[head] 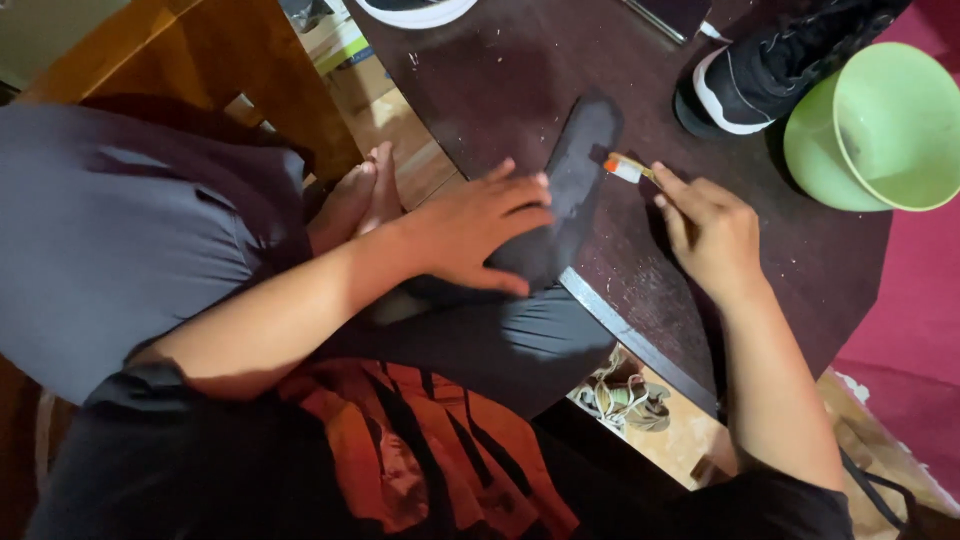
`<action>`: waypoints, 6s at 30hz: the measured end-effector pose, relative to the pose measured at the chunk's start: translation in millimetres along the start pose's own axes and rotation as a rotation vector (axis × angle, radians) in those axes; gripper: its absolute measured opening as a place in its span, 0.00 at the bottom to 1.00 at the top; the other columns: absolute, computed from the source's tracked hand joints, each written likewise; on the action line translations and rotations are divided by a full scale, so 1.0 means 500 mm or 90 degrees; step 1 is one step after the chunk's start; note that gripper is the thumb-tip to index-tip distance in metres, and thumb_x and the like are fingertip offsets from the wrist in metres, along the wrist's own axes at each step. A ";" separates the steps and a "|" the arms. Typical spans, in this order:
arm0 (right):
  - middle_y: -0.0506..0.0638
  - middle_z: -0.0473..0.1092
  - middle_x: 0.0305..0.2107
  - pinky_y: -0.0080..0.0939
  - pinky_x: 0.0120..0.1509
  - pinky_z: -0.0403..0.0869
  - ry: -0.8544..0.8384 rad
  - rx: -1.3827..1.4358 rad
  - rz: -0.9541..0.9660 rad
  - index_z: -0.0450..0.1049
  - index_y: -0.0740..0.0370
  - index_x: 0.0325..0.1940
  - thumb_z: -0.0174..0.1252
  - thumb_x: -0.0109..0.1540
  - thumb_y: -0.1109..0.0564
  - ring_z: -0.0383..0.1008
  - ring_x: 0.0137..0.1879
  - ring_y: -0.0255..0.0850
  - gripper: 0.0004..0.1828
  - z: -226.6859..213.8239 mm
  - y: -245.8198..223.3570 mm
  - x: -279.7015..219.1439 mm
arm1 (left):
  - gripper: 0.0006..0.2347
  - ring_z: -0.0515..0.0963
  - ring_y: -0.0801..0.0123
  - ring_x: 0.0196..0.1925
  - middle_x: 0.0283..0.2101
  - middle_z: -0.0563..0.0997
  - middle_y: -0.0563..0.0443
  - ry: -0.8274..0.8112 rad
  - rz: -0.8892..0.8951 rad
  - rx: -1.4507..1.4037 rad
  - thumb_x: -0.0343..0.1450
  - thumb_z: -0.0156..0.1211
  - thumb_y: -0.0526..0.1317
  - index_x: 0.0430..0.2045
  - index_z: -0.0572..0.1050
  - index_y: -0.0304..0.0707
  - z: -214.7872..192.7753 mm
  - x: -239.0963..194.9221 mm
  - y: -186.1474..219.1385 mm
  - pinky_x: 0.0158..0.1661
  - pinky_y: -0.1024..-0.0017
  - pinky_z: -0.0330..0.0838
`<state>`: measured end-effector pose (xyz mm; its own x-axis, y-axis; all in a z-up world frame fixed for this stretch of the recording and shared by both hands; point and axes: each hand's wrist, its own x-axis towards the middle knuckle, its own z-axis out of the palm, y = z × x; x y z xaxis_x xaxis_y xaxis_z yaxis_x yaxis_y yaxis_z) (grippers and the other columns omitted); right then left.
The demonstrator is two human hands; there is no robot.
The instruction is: The person scrubs the sole of a black shoe with a toothbrush while holding it on a table. The person repeatedly brushes the bottom surface of the shoe to remove dirt.
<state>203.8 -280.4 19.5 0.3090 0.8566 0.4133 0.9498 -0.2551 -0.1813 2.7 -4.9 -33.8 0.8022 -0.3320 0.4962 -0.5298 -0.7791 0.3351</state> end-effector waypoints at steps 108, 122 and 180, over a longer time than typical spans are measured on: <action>0.44 0.68 0.21 0.46 0.46 0.64 0.005 0.082 0.036 0.82 0.44 0.54 0.71 0.55 0.31 0.71 0.34 0.45 0.29 0.078 -0.043 0.027 | 0.20 0.64 0.55 0.73 0.64 0.76 0.56 -0.031 -0.350 0.274 0.77 0.46 0.55 0.55 0.79 0.49 0.038 0.153 -0.158 0.64 0.25 0.43; 0.45 0.68 0.20 0.46 0.46 0.65 0.014 0.084 0.037 0.82 0.44 0.54 0.72 0.54 0.32 0.72 0.33 0.46 0.29 0.089 -0.039 0.019 | 0.10 0.81 0.53 0.33 0.28 0.77 0.51 0.048 -0.348 0.269 0.74 0.50 0.47 0.28 0.74 0.45 0.146 0.208 -0.278 0.30 0.52 0.73; 0.48 0.74 0.33 0.49 0.46 0.73 0.054 -0.169 0.099 0.82 0.40 0.60 0.58 0.66 0.56 0.77 0.42 0.49 0.20 0.088 0.089 -0.006 | 0.42 0.53 0.41 0.77 0.73 0.61 0.44 -0.091 -0.099 0.192 0.56 0.62 0.60 0.70 0.62 0.54 0.020 -0.016 0.059 0.68 0.29 0.37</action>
<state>242.9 -274.4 -29.2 0.4437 0.7603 0.4744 0.8674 -0.4974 -0.0140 -16.6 -30.7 -36.0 0.9083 -0.2515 0.3343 -0.3106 -0.9407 0.1364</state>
